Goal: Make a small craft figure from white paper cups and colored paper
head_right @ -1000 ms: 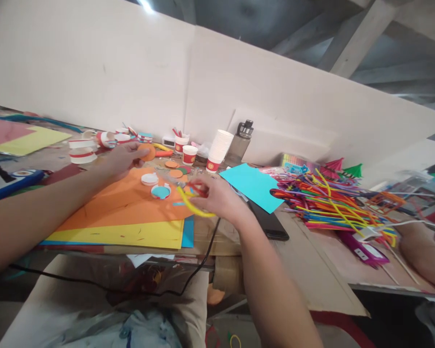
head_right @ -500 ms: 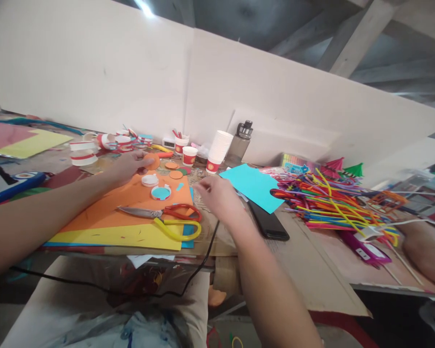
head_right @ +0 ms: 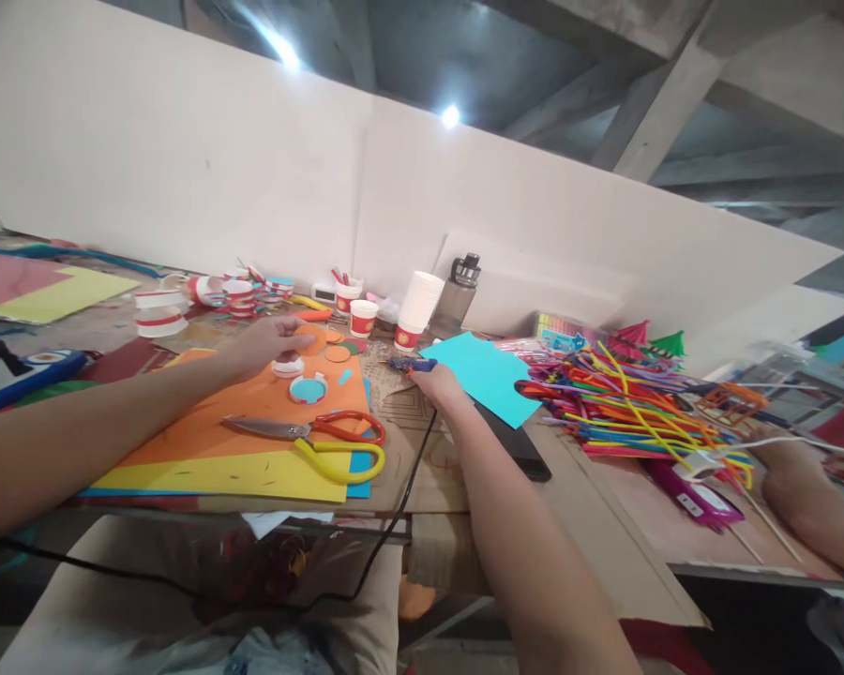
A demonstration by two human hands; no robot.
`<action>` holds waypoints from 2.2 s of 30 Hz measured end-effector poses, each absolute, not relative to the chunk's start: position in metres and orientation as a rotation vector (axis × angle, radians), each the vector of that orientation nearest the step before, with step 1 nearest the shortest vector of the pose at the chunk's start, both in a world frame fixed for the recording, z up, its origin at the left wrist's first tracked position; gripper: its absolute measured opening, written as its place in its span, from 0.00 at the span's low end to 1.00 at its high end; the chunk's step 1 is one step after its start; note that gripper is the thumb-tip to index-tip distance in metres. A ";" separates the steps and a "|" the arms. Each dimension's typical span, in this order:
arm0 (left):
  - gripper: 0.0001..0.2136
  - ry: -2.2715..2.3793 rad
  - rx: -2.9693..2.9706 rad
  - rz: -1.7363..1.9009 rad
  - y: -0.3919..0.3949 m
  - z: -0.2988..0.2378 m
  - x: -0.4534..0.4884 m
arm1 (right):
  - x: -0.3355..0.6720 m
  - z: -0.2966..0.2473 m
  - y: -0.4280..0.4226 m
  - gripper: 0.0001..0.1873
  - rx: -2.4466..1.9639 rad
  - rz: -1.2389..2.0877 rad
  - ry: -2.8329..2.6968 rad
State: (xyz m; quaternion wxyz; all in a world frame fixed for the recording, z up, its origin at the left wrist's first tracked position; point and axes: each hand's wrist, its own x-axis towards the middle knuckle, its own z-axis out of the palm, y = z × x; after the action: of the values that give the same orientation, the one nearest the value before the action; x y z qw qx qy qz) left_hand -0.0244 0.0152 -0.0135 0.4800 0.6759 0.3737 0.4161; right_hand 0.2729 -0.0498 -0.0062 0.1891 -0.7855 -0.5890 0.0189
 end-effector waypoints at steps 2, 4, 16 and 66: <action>0.14 0.874 1.649 1.010 0.019 -0.009 -0.019 | 0.280 -0.007 -0.047 0.15 -2.144 0.181 -1.565; 0.15 0.864 1.614 1.018 0.020 -0.003 -0.012 | 0.282 -0.005 -0.047 0.13 -2.037 0.254 -1.498; 0.11 0.928 1.640 1.015 0.003 -0.003 -0.010 | 0.219 0.008 -0.089 0.12 -1.356 0.551 -1.659; 0.14 0.929 1.652 0.992 -0.007 -0.001 -0.006 | 0.220 0.000 -0.087 0.17 -1.415 0.189 -1.788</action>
State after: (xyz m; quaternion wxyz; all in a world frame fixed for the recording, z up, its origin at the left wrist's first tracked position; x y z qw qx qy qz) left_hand -0.0059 -0.0073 -0.0006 0.4803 0.6773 0.3810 0.4067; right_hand 0.2198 -0.0874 -0.0001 0.4140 -0.5631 -0.7113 0.0750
